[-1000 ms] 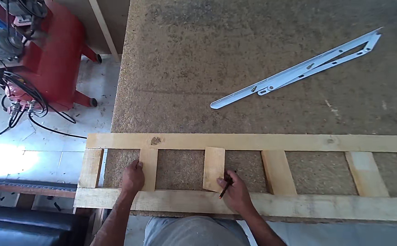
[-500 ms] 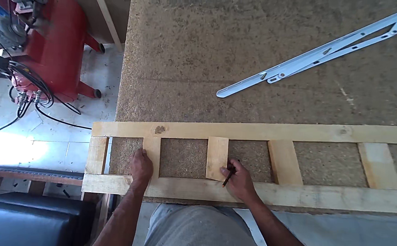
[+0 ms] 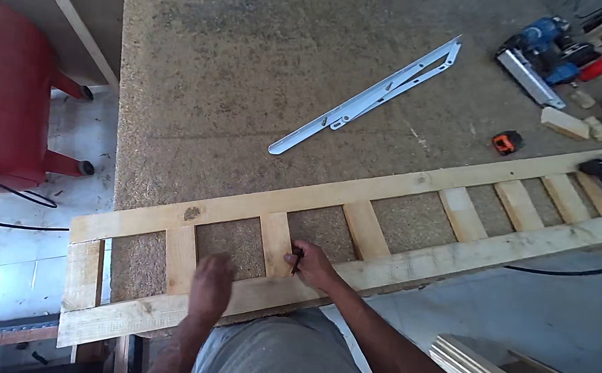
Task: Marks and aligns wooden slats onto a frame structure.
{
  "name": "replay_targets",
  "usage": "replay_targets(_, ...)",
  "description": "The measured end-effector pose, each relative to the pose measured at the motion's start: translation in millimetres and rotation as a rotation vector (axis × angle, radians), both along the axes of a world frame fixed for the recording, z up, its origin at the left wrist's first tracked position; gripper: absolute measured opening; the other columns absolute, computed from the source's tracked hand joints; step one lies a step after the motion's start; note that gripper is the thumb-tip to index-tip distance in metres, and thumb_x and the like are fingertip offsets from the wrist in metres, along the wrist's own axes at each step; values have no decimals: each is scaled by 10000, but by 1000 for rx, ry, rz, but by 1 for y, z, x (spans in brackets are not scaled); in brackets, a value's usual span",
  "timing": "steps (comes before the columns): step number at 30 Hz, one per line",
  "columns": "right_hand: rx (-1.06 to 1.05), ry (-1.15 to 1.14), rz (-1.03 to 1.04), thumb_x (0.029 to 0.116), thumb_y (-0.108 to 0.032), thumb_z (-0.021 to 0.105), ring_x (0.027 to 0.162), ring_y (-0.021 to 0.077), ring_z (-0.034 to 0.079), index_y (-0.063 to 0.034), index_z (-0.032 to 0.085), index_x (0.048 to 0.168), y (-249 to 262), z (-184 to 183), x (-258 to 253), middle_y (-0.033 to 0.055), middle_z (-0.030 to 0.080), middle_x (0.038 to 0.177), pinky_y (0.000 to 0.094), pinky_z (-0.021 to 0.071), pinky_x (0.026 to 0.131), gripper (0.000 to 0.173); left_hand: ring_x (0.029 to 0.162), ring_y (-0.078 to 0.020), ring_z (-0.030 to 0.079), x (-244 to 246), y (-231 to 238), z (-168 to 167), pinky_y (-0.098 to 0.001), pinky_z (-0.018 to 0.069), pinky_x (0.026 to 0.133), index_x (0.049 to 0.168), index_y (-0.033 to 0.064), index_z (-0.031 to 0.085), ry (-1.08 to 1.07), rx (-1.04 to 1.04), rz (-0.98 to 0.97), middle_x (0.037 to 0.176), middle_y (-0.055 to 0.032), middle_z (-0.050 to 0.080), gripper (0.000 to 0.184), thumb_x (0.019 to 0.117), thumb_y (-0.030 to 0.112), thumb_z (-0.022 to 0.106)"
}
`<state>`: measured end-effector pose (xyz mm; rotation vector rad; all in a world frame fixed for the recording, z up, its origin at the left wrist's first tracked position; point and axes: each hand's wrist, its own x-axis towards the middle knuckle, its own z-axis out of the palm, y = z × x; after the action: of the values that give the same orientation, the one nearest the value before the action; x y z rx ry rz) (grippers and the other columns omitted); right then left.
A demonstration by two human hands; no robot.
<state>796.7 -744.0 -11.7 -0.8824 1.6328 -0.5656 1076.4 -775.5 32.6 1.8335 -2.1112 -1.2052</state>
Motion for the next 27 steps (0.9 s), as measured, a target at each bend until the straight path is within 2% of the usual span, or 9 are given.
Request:
replay_targets(2,27,-5,58,957,-228,721,866,152,697,-37,696,1174,-6,6,2,77,724,979,351,587,833,291,1295,-302,595,-28,7,-10,-511,422,1149,1415,40,587,50,109,-142,1340,-148,659,555,1028,438,561)
replay_targets(4,51,-8,92,967,-244,707,865,142,688,-35,694,1168,-11,8,7,74,717,981,341,578,833,291,1273,-308,611,-43,16,-24,-529,427,1134,1430,34,573,73,92,-172,1315,-132,678,688,964,537,620)
replay_targets(6,61,16,80,967,-247,701,877,145,688,-32,695,1165,-13,7,14,78,717,987,345,575,841,292,1249,-322,618,-45,21,-33,-516,439,1120,1424,18,572,61,61,-166,1284,-145,685,733,939,565,639)
replay_targets(10,69,122,92,977,-283,681,944,170,688,-45,699,1195,-16,4,23,90,722,1036,377,555,899,323,1186,-296,646,-38,19,-43,-453,485,1077,1343,48,653,37,-21,-145,1227,-139,698,574,987,495,595)
replay_targets(14,72,145,102,990,-287,659,989,175,683,-44,684,1227,-17,5,25,94,718,1067,376,547,925,341,1103,-316,687,-41,27,-56,-495,526,998,1269,75,714,-5,-207,-164,1138,-111,743,526,1007,501,550)
replay_targets(18,62,95,95,991,-258,660,988,166,680,-21,669,1233,-17,7,24,103,712,1079,355,549,917,340,1053,-315,708,-39,32,-64,-499,552,948,1227,61,732,14,-334,-177,1098,-106,755,496,1012,473,557)
replay_targets(24,42,164,102,1003,-277,638,948,176,680,-41,687,1204,-15,3,28,98,711,1032,367,549,899,314,1031,-309,716,-40,34,-67,-487,570,915,1205,78,745,-9,-415,-175,1088,-95,759,489,1007,486,559)
replay_targets(27,40,246,129,1019,-301,616,993,218,690,-41,681,1225,-13,8,33,121,718,1057,407,544,938,338,1006,-327,711,-44,34,-63,-504,572,877,1120,95,761,-93,-391,-192,1056,-108,744,473,1008,497,540)
